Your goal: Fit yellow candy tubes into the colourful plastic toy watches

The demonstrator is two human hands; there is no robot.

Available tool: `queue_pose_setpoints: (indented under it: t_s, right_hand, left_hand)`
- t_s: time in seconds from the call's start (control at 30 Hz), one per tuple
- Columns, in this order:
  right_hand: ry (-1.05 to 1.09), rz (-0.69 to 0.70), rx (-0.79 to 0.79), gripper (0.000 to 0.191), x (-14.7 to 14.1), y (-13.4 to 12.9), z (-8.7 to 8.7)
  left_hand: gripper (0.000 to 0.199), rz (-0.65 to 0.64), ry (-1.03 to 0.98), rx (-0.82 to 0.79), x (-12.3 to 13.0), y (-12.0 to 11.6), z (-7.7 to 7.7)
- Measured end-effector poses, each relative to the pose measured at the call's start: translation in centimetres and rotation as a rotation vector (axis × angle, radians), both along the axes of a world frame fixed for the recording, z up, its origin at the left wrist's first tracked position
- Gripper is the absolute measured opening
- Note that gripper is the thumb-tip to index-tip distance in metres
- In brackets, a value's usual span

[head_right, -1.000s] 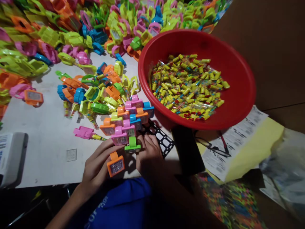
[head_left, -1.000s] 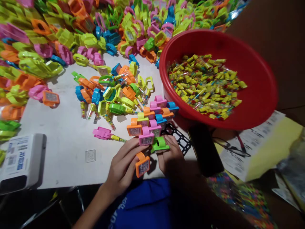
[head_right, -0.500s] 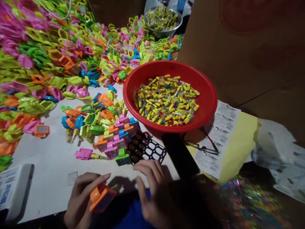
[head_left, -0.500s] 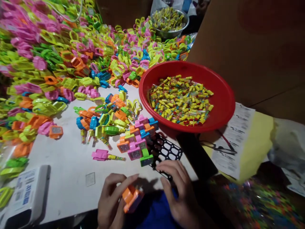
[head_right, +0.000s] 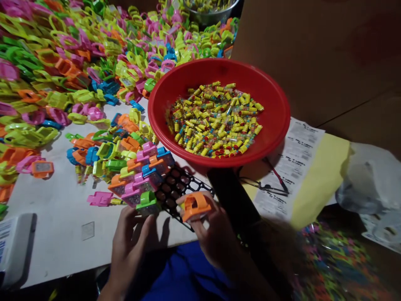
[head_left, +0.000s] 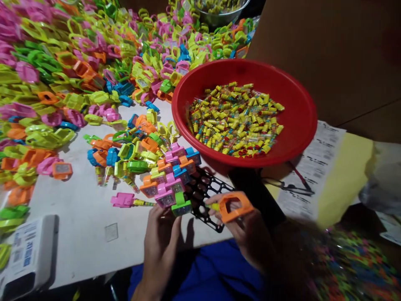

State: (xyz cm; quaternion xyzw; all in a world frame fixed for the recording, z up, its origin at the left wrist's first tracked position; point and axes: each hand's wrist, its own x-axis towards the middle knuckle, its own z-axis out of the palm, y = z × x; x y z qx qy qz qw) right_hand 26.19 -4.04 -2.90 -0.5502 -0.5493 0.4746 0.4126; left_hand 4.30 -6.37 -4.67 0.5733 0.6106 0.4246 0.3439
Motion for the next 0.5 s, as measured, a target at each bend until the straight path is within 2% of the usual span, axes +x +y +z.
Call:
queue_pose_setpoints:
  t_s: [0.1,0.27,0.4,0.5]
  right_hand:
    - [0.036,-0.015,0.041,0.024,-0.7,1.9,-1.0]
    - [-0.073,0.007,0.047,0.021,-2.1,3.4,-2.5]
    - [-0.113,0.091,0.087,0.022,-2.9,3.9,-2.2]
    - [-0.116,0.158,0.135,0.019,-3.7,4.6,-1.7]
  left_hand:
    - [0.02,-0.094,0.075,-0.054,0.1,1.1,-0.7]
    - [0.019,-0.155,0.24,0.044,-1.4,2.5,-1.0]
    - [0.016,-0.203,0.274,0.088,-3.2,3.1,-0.8]
    - [0.016,-0.188,0.296,0.131,-3.5,3.2,-0.9]
